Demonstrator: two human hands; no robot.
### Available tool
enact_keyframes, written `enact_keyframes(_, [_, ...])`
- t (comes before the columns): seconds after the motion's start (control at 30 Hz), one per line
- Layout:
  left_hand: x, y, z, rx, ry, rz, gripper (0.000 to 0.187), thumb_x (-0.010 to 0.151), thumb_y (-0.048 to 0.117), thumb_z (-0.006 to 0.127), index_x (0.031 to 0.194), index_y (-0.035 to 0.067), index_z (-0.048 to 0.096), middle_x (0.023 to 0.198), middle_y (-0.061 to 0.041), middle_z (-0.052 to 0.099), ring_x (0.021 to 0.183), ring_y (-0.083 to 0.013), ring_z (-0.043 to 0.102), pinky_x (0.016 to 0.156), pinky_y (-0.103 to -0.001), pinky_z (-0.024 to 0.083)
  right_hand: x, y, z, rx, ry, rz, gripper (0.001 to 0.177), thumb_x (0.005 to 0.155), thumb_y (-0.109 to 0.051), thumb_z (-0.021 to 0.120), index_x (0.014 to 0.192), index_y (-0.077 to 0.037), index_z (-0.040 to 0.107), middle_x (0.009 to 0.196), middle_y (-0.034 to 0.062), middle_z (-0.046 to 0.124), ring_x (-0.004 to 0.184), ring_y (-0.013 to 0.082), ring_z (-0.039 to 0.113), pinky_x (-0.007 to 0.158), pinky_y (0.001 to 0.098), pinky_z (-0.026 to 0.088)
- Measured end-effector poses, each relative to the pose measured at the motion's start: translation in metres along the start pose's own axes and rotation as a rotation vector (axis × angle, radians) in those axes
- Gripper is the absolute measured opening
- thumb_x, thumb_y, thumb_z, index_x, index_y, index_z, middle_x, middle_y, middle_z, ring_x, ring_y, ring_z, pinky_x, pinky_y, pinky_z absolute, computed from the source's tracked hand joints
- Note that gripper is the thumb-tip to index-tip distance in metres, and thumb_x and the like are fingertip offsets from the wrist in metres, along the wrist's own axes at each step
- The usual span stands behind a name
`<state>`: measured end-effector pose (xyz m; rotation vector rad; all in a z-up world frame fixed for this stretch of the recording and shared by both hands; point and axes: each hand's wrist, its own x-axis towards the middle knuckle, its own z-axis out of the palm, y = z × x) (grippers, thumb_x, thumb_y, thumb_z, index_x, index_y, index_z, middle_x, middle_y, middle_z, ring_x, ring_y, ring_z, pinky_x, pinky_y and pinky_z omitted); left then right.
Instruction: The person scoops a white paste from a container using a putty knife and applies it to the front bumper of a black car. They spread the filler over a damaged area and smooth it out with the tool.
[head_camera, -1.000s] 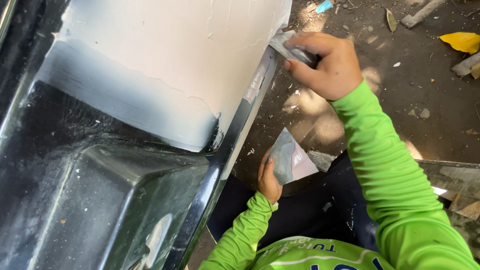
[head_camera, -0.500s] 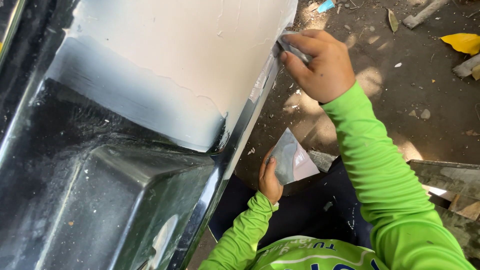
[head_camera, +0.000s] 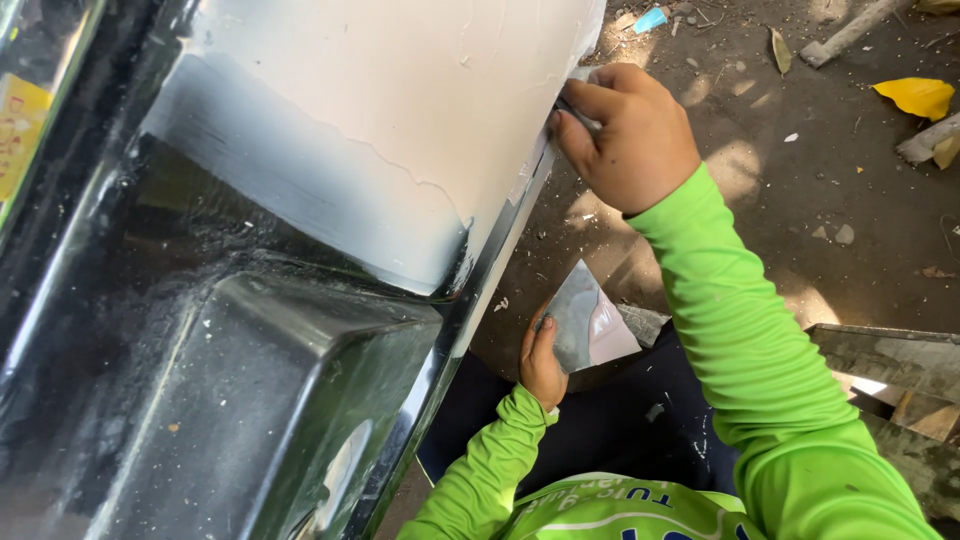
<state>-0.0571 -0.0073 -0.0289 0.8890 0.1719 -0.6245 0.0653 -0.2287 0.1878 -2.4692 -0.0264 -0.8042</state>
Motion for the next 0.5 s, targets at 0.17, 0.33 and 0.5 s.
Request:
enact_keyframes(0.17, [-0.001, 0.004, -0.004, 0.054, 0.016, 0.025, 0.049, 0.105, 0.027, 0.047, 0.146, -0.001, 0.052, 0.143, -0.015, 0.058, 0.130, -0.0254, 0.055, 0.113, -0.038, 0.040, 0.006, 0.001, 0.011, -0.094, -0.022, 0.012, 0.021, 0.101, -0.019, 0.073, 0.119, -0.009, 0.078, 0.104, 0.0210, 0.070, 0.089, 0.0405, 0.068, 0.079, 0.0475, 0.056])
enact_keyframes(0.33, [-0.005, 0.013, -0.005, 0.094, -0.012, 0.072, 0.049, 0.106, 0.027, 0.046, 0.145, -0.002, 0.053, 0.143, -0.014, 0.059, 0.131, -0.0244, 0.055, 0.114, -0.037, 0.039, 0.000, 0.003, 0.001, -0.103, -0.042, 0.074, 0.020, 0.102, -0.021, 0.072, 0.117, -0.010, 0.079, 0.101, 0.0198, 0.071, 0.087, 0.0392, 0.069, 0.077, 0.0471, 0.056])
enact_keyframes(0.5, [-0.006, 0.021, -0.007, 0.124, -0.021, 0.073, 0.048, 0.107, 0.026, 0.044, 0.145, -0.002, 0.053, 0.142, -0.014, 0.060, 0.131, -0.0240, 0.055, 0.114, -0.037, 0.039, -0.003, 0.007, 0.003, 0.041, -0.015, 0.094, 0.022, 0.106, -0.017, 0.072, 0.125, -0.007, 0.077, 0.109, 0.0184, 0.072, 0.097, 0.0358, 0.071, 0.086, 0.0428, 0.057])
